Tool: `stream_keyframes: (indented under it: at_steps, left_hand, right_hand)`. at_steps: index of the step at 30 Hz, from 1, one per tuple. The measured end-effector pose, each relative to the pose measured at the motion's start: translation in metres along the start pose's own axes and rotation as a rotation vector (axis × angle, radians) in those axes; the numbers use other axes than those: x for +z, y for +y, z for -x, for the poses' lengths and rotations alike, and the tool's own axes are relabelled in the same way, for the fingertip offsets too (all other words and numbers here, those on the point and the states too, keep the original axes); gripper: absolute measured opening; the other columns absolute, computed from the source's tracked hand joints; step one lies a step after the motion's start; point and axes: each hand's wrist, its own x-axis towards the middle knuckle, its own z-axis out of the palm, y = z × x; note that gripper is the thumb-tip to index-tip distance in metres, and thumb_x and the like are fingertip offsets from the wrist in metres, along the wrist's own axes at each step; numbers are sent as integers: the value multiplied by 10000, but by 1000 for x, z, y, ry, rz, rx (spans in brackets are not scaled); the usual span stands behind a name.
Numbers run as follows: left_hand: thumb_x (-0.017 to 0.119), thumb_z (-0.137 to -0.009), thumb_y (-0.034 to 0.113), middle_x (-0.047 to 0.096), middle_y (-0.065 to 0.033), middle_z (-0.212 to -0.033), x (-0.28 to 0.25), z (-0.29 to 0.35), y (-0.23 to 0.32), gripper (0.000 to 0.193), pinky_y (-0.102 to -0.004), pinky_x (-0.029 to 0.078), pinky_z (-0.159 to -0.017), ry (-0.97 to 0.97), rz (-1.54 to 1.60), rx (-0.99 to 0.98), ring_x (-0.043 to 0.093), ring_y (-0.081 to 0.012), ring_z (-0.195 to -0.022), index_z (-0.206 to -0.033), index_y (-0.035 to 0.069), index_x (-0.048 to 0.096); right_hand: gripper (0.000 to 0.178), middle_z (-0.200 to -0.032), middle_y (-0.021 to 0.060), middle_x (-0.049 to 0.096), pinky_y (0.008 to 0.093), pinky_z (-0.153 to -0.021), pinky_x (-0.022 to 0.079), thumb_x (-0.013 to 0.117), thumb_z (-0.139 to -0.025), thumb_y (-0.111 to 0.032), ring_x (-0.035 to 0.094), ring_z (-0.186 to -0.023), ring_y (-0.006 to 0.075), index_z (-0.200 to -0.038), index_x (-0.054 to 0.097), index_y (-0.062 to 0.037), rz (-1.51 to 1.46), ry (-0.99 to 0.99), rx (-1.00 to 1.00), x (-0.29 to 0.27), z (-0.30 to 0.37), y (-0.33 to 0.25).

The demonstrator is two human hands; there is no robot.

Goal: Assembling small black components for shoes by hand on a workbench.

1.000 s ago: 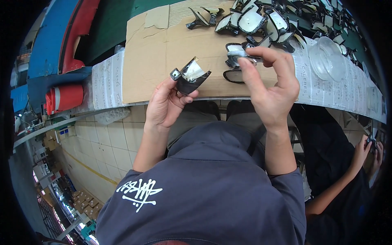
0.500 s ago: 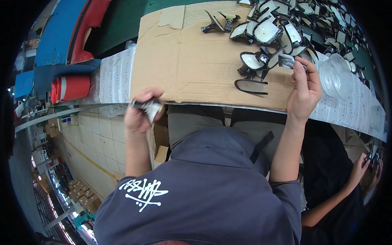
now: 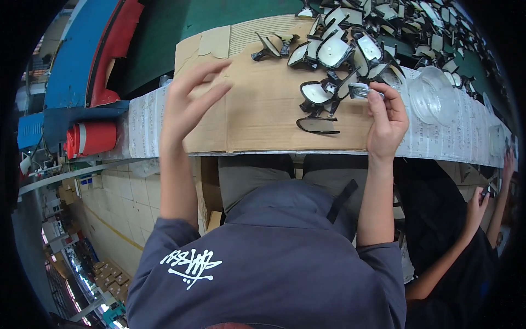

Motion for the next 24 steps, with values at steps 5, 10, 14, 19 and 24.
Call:
stream_keyframes:
  at_steps: [5, 10, 14, 19, 24]
  left_hand:
    - [716, -765, 114, 671, -92, -1115, 69, -64, -20, 310, -351, 486, -902, 14, -314, 302, 595, -281, -1079, -1070, 68, 685]
    - [736, -754, 147, 699, -91, -982, 60, -62, -42, 262, -326, 506, -844, 175, -481, 73, 651, -246, -934, -1007, 83, 715]
    - [739, -784, 125, 719, -87, -908, 30, -38, -47, 220, -295, 522, -782, 170, 86, -270, 686, -200, -840, -982, 30, 727]
    - [664, -885, 92, 699, -84, -1013, 39, 22, -17, 235, -268, 541, -770, 190, 1271, -540, 689, -187, -891, -1110, 30, 648]
    - [617, -923, 109, 694, -77, -1033, 62, 52, 29, 210, -224, 574, -718, 139, 1569, -638, 680, -214, -987, -1126, 55, 624]
  right_hand:
    - [171, -852, -9, 607, 173, -637, 365, 635, -899, -39, 482, -721, 28, -1063, 643, 7, -27, 8, -5, -2, -1, 4]
    - [170, -850, -13, 613, 171, -632, 367, 643, -896, -45, 492, -725, 27, -1059, 647, 3, -20, -14, -7, -3, 1, 4]
    - [178, -860, -9, 610, 174, -637, 370, 639, -901, -55, 488, -727, 30, -1069, 646, 4, -22, -12, -7, -3, 2, -1]
    - [215, -919, 22, 610, 183, -659, 387, 609, -909, -42, 505, -783, 48, -1115, 608, 18, -107, -110, 23, 20, 19, -27]
    - [270, -966, 39, 649, 253, -710, 436, 707, -769, 23, 533, -815, 112, -1028, 638, -11, 249, -280, -222, 76, 43, -59]
